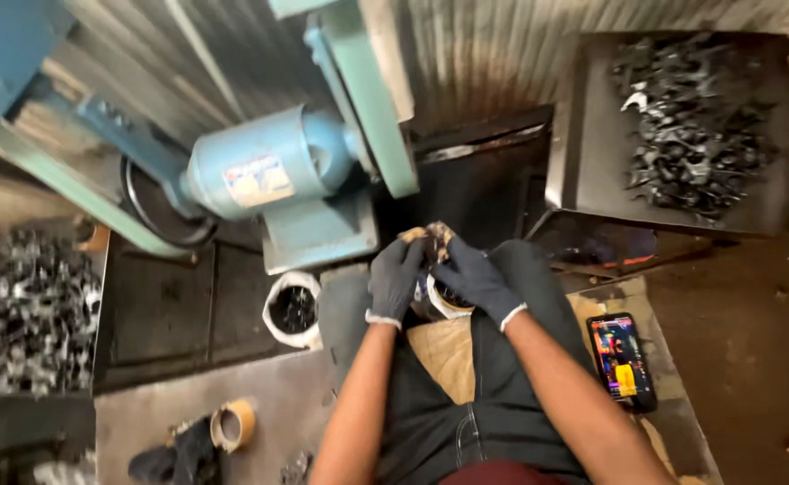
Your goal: The person sits at a bench grinder and holds small metal castings against the spinning grinding wheel, producing sparks as they grind the edges. They turn the pieces to grind different sides, place finished pieces on a tray with a pile of similar parts, and take new pieces from a container to continue.
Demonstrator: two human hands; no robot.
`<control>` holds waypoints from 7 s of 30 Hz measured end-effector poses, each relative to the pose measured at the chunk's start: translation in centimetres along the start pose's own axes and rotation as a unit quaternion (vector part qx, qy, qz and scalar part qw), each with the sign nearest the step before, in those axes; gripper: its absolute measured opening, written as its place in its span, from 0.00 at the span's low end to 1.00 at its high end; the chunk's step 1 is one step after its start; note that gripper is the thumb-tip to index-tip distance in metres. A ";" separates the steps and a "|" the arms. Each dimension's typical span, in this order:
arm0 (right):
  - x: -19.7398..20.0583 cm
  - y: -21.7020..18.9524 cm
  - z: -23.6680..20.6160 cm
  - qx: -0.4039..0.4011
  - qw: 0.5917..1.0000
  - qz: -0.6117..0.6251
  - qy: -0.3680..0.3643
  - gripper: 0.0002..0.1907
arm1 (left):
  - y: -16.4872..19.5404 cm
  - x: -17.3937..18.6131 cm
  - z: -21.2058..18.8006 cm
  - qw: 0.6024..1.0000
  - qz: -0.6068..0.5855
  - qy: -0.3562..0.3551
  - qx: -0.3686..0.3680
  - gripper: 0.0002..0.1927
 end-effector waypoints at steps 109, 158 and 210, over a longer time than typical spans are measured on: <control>10.9 9.8 4.2 -0.081 0.950 -0.102 0.282 0.15 | -6.2 -3.6 1.9 0.934 0.226 -0.147 0.236 0.25; -1.1 0.9 1.2 -0.232 0.868 0.437 0.033 0.09 | 0.9 0.0 2.8 0.986 0.048 -0.116 0.112 0.20; -2.3 4.8 6.6 -0.207 0.939 0.236 0.141 0.10 | -6.6 -2.1 5.6 0.978 0.044 0.034 0.199 0.20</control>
Point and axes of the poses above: each hand's wrist, its own z-axis towards the middle knuckle, its own x-axis out of the back of the hand, y = z × x, the point moved 10 cm from there along z, towards the middle knuckle, and after that the axes turned 11 degrees about -z, right-handed, at the moved point
